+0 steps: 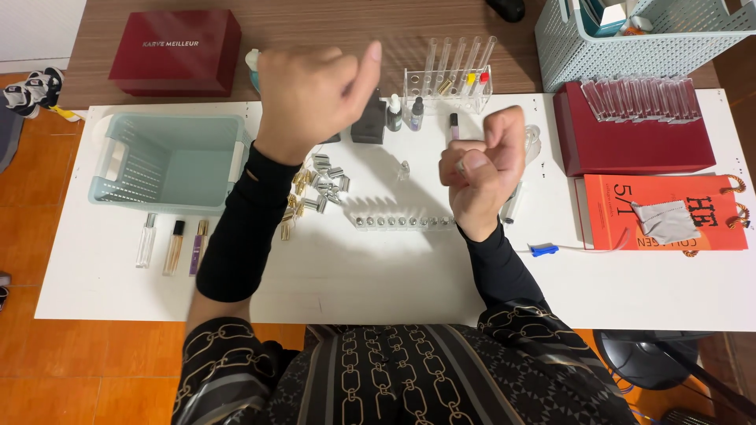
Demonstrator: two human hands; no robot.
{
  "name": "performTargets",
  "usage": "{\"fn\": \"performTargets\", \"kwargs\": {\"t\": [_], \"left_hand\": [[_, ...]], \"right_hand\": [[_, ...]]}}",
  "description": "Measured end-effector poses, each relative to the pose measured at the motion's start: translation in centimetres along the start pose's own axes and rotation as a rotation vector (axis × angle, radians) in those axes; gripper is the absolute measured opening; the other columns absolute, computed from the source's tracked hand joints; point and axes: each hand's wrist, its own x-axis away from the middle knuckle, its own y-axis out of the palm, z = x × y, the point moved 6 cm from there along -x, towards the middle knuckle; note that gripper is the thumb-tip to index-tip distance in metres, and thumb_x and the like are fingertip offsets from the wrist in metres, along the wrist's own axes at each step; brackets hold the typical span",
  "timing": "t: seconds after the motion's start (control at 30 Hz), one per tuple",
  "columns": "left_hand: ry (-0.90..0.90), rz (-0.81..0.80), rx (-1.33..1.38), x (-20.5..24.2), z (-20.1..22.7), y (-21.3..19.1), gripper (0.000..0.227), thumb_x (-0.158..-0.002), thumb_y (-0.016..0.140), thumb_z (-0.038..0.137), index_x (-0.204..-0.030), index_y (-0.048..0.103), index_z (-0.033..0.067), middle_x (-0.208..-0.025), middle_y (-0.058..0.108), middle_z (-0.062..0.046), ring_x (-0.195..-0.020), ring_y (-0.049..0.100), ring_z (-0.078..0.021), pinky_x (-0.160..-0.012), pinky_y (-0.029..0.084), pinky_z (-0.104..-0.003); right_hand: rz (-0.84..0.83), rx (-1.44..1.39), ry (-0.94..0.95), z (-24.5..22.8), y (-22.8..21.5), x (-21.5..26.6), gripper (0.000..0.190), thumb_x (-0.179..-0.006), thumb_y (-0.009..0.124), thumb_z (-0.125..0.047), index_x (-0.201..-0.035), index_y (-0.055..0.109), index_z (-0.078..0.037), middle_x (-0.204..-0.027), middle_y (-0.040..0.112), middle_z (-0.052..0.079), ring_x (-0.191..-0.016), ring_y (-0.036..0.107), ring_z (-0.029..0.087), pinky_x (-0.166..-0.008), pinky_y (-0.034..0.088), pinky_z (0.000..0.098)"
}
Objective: The recorder is assembling small perfume sample vials by attaching caps, testing the spray mechanism, and arranging them in a holder on a desk.
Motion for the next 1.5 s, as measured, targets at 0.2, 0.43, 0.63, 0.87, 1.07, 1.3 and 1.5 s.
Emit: {"fn": "performTargets", "kwargs": {"t": [0.2,0.43,0.63,0.87,1.07,1.3,1.5], "left_hand": [[-0.427,0.235,0.692,3.2,-2.8,1.2,0.059,-0.114,0.048,0.028,-0.06,0.044,0.0045,-0.054,0.041,-0.001,-0.046,0.035,-0.0114,-0.045,0.02,-0.032],[-0.451,0.485,1.298,2.9,0.2,0.0,0.066,-0.112,0.02,0.046,-0.061,0.032,0.0061,-0.052,0.034,-0.006,-0.047,0.025,-0.0168,-0.05,0.021,-0.034],[-0.549,0.45,1.583,4.1,0.6,1.1,0.067,-0.109,0.009,0.05,-0.06,0.027,0.0082,-0.048,0.031,-0.005,-0.046,0.018,-0.0163,-0.051,0.021,-0.031],[-0.59,0.489,1.723,4.7,0.7,1.0,0.069,-0.109,0.009,0.051,-0.057,0.026,0.0088,-0.049,0.031,-0.005,-0.047,0.018,-0.0172,-0.053,0.021,-0.032],[-0.55,0.516,1.756,4.5,0.5,0.5,0.069,-0.108,0.009,0.052,-0.057,0.026,0.0086,-0.049,0.031,-0.006,-0.046,0.018,-0.0169,-0.053,0.02,-0.032],[-0.509,0.592,1.811,4.5,-0.1,0.7,0.067,-0.107,0.01,0.052,-0.057,0.025,0.0096,-0.05,0.029,-0.005,-0.044,0.018,-0.0164,-0.051,0.02,-0.032],[-0.48,0.59,1.778,4.5,0.1,0.4,0.067,-0.109,0.011,0.05,-0.057,0.024,0.01,-0.048,0.028,-0.005,-0.044,0.018,-0.0166,-0.051,0.021,-0.033]], "right_hand": [[-0.09,-0.073,0.067,0.7,0.9,0.7,0.034,-0.094,0.057,-0.022,-0.109,0.028,-0.011,-0.065,0.034,0.001,-0.042,0.03,0.009,-0.042,0.025,0.0234],[-0.123,-0.047,0.091,0.3,2.3,0.5,0.031,-0.091,0.055,-0.018,-0.106,0.029,-0.01,-0.07,0.034,0.0,-0.047,0.032,0.009,-0.046,0.027,0.0259],[-0.2,-0.038,0.151,1.1,2.3,1.3,0.028,-0.094,0.055,-0.012,-0.106,0.03,-0.01,-0.075,0.036,0.0,-0.053,0.034,0.009,-0.051,0.03,0.0264],[-0.176,-0.035,0.116,1.3,2.9,1.2,0.026,-0.092,0.052,-0.008,-0.105,0.03,-0.01,-0.073,0.034,0.0,-0.051,0.032,0.007,-0.05,0.03,0.0244],[-0.114,-0.046,0.129,1.2,2.5,1.1,0.024,-0.094,0.052,-0.011,-0.104,0.03,-0.009,-0.07,0.036,-0.001,-0.047,0.033,0.008,-0.046,0.03,0.0246],[-0.137,-0.069,0.093,1.1,2.7,1.3,0.026,-0.095,0.054,-0.01,-0.104,0.03,-0.009,-0.08,0.034,0.001,-0.047,0.03,0.007,-0.045,0.029,0.0248],[-0.157,-0.064,0.075,2.2,2.4,2.3,0.025,-0.095,0.053,-0.011,-0.103,0.03,-0.01,-0.064,0.035,-0.002,-0.046,0.031,0.006,-0.044,0.027,0.0242]]}}
